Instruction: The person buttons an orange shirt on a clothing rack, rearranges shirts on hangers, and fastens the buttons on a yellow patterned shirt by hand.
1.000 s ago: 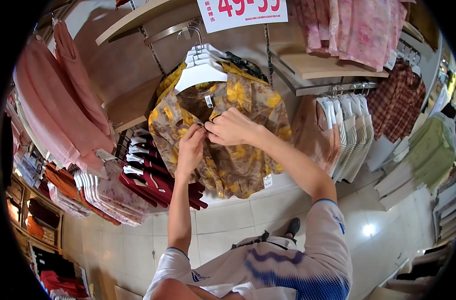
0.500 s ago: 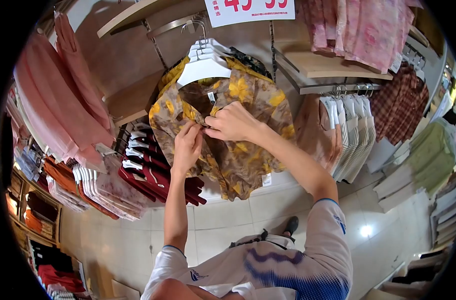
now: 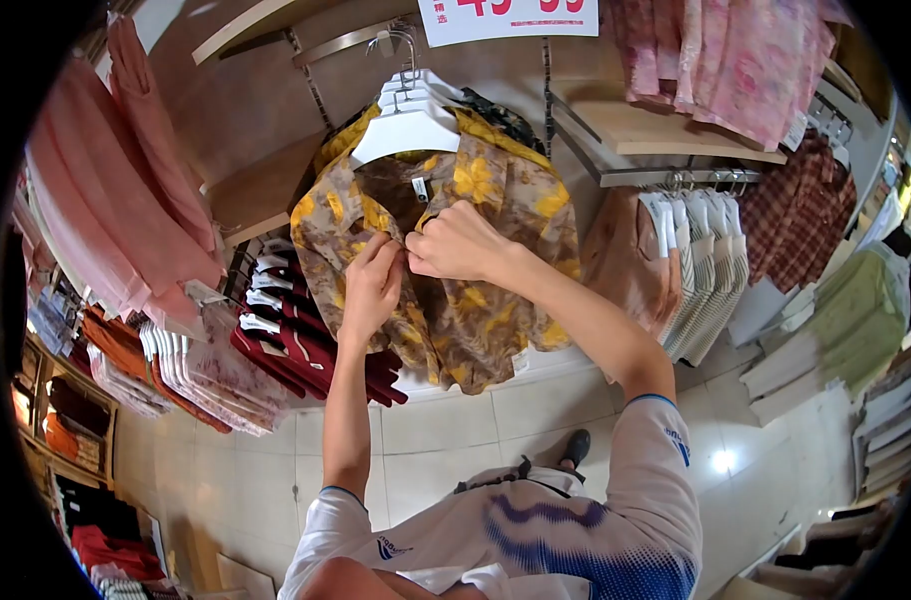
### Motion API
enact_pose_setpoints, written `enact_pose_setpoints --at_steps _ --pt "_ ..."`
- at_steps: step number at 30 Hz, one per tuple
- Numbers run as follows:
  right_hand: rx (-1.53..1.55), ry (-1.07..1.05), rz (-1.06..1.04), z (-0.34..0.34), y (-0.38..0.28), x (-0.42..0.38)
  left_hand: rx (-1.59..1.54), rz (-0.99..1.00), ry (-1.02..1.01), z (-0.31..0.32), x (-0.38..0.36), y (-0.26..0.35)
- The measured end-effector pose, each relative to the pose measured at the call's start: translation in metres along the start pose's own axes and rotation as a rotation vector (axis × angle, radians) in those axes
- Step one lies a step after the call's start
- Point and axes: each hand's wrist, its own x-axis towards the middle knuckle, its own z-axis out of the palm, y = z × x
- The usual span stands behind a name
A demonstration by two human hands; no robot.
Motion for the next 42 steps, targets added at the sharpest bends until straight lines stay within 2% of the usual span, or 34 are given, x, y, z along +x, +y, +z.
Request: enact_pose_setpoints --at_steps 7,10,12,25,28,30,36,39,42 --pt "-0.009 -0.05 0.005 -0.003 0.0 0.003 0.013 0.004 -0.018 0.0 0.0 -0.003" --pt "-0.004 -0.072 -0.001 0.0 0.003 0.003 -0.077 -0.013 -0.022 -0.001 0.002 -0.003" --pt "0.015 -0.076 -0.005 0.001 0.005 0.003 -0.283 -0.088 -0.038 -0.003 0.004 -0.001" --pt "0.104 -0.034 0.002 0.006 0.009 0.005 -0.188 -0.056 0.013 0.006 0.01 -0.009" --pt "0.122 0.002 0.006 0.007 0.008 0.006 -0.204 -0.118 0.083 0.01 0.01 -0.01" --pt "0.151 0.087 -0.029 0.009 0.009 0.005 -0.299 -0.259 0.103 0.011 0.01 -0.009" --pt "0.117 0.15 -0.06 0.014 0.008 0.005 -0.578 -0.502 0.063 0.016 0.006 -0.021" --pt "0.117 0.193 -0.068 0.015 0.007 0.006 -0.608 -0.44 0.079 0.02 0.005 -0.027" --pt "0.098 0.262 -0.062 0.019 0.004 0.008 -0.621 -0.497 0.068 0.015 0.007 -0.021"
